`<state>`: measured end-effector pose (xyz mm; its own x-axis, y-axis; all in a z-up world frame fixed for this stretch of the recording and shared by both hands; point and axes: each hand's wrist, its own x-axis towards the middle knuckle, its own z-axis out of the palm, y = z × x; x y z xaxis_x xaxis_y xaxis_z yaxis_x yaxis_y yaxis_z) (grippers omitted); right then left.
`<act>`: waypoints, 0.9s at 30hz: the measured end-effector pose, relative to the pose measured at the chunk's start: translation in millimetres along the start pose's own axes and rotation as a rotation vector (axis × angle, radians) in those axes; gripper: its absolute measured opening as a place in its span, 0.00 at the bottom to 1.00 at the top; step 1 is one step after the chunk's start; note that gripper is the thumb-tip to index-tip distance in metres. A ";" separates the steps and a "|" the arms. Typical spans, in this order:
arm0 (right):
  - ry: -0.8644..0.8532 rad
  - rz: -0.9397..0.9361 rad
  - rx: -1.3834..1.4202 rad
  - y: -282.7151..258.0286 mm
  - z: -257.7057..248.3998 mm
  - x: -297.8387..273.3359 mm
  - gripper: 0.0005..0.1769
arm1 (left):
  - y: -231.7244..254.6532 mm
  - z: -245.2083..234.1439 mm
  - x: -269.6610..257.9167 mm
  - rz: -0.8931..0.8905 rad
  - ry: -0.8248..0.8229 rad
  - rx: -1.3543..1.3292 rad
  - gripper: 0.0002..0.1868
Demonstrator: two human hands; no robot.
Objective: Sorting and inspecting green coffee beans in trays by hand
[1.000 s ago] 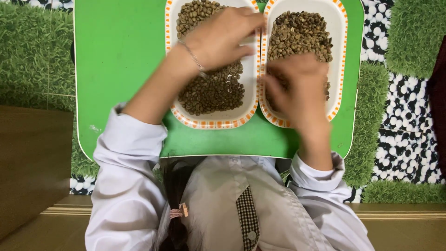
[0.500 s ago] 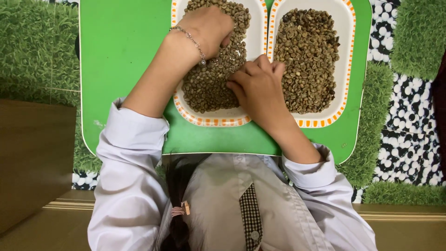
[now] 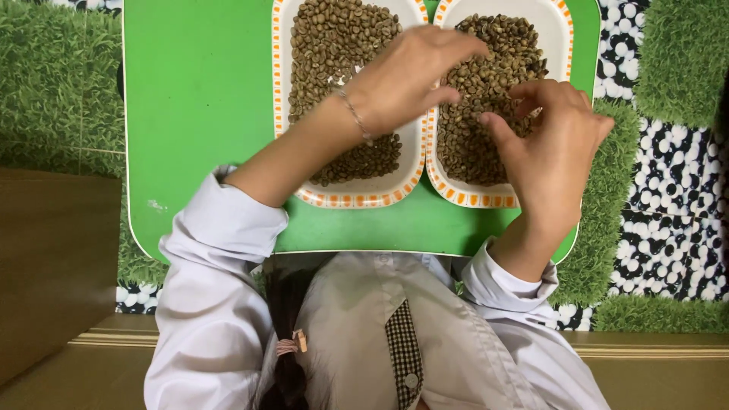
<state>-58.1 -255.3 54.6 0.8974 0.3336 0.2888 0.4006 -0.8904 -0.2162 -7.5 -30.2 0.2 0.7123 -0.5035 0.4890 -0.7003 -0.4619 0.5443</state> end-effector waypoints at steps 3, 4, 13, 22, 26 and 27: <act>-0.039 -0.037 0.062 -7.3 6.2 2.8 0.20 | -11.5 -20.3 -10.9 -0.030 0.043 0.133 0.29; -0.093 -0.137 0.176 -12.4 12.6 4.9 0.16 | -15.2 -30.5 -16.7 -0.132 -0.059 0.293 0.26; -0.316 -0.501 0.065 -70.9 76.1 3.0 0.18 | -73.1 -33.1 -47.6 -0.602 -0.615 0.646 0.18; -0.131 -0.546 0.104 -76.7 88.5 -2.9 0.06 | -74.5 -31.9 -48.3 -0.579 -0.517 0.403 0.13; -0.142 -0.525 0.138 -74.5 91.2 -4.3 0.04 | -68.6 -35.0 -48.2 -0.526 -0.419 0.344 0.15; -0.143 -0.525 0.139 -74.3 89.1 -3.3 0.04 | -67.8 -36.6 -48.7 -0.527 -0.419 0.343 0.15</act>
<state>-74.4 -162.7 -13.4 0.5835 0.7682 0.2633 0.8120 -0.5479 -0.2009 7.1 52.3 -35.6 0.9269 -0.3572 -0.1150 -0.2968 -0.8853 0.3579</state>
